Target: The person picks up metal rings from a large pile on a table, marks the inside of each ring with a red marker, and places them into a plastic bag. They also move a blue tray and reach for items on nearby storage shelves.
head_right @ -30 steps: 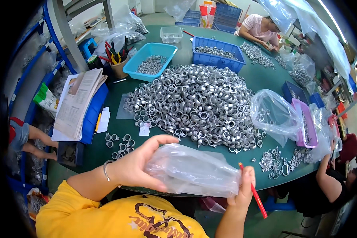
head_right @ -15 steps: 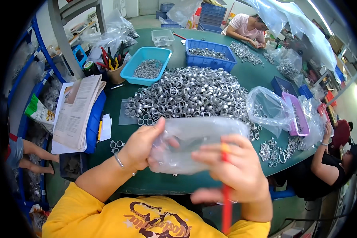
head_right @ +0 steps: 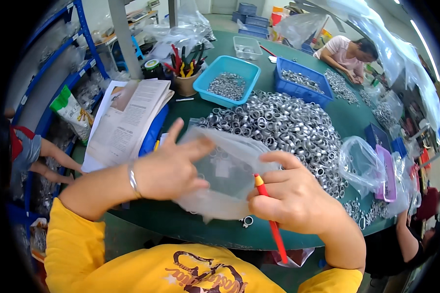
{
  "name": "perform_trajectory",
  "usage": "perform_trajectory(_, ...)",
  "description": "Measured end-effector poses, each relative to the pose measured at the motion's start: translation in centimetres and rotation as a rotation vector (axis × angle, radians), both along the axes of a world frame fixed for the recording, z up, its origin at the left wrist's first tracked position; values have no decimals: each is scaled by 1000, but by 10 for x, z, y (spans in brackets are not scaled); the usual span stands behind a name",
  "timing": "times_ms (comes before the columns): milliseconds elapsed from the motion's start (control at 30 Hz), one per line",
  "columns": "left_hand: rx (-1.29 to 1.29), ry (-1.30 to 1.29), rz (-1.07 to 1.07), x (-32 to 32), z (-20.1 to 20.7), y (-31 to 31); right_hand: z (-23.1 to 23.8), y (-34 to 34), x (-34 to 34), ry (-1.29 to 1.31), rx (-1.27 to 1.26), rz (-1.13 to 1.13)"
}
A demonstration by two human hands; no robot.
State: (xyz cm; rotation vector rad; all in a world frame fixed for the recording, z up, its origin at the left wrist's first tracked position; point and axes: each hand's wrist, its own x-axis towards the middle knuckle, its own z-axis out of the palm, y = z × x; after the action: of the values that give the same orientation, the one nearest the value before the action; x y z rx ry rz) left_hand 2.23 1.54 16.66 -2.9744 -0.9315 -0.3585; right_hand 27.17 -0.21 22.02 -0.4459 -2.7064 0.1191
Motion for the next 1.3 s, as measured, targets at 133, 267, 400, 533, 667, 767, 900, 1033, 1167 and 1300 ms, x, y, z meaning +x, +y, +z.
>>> perform_trajectory(133,-32,75,161,-31,45,13,-10,32,6,-8,8,-114)
perform_trajectory(267,46,203,315,-29,57,27,-23,88,-8,55,142,-136)
perform_trajectory(400,98,421,461,-23,11,57,-66,143,-23,83,98,-117)
perform_trajectory(533,23,534,524,-15,-17,78,-102,174,-49,162,-45,-236)
perform_trajectory(667,-15,599,509,0,-28,113,-133,199,-53,381,-198,-300)
perform_trajectory(767,-60,627,537,-12,-34,136,-115,176,-51,797,-615,-380)
perform_trajectory(900,-225,819,483,-31,-28,128,-110,116,-2,839,-767,-646)
perform_trajectory(1033,-324,787,426,-27,-24,131,-128,87,24,884,-848,-781)
perform_trajectory(1167,-193,694,436,-23,-37,131,-132,89,24,894,-929,-711)
perform_trajectory(1300,-70,496,335,-30,-29,116,-124,86,19,843,-951,-683)
